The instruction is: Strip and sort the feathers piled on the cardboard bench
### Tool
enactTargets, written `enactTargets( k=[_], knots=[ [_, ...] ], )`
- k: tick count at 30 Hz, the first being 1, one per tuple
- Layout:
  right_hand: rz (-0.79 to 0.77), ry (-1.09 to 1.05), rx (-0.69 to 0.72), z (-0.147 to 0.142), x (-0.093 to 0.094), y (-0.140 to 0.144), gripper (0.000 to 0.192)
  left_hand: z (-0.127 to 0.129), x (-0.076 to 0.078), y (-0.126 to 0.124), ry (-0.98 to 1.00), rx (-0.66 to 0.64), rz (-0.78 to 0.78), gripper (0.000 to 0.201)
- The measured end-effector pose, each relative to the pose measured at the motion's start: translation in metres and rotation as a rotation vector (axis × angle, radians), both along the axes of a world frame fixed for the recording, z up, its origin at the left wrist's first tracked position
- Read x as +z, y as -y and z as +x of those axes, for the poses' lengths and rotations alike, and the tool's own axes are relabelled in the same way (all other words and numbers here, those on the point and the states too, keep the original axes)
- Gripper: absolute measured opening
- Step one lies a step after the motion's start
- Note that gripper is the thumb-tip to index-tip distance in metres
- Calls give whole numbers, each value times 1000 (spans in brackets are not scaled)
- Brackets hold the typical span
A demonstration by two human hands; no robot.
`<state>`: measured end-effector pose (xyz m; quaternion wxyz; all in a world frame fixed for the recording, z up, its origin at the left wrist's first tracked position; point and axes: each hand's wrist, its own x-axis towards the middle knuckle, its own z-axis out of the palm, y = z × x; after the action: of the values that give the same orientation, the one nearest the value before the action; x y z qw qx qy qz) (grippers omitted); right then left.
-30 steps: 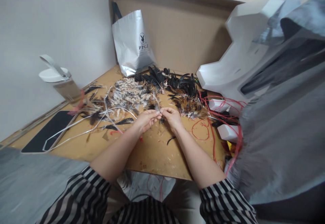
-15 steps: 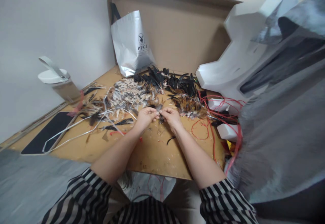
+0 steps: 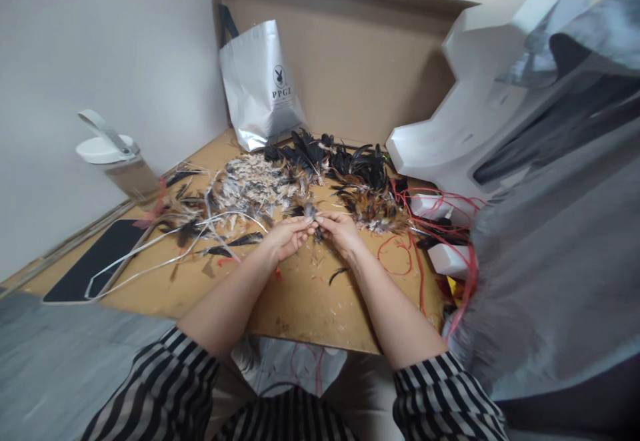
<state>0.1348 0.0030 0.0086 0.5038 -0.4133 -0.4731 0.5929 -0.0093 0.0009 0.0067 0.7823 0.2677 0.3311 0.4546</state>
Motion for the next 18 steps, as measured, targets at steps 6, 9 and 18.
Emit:
enactTargets(
  k=[6, 9, 18],
  knots=[
    [21, 9, -12, 0, -1, 0, 24, -1, 2, 0, 30, 0, -14, 7],
    [14, -17, -31, -1, -3, -1, 23, 0, 2, 0, 23, -7, -8, 5],
    [-174, -96, 16, 1, 0, 0, 27, 2, -2, -2, -95, 167, 160, 13]
  ],
)
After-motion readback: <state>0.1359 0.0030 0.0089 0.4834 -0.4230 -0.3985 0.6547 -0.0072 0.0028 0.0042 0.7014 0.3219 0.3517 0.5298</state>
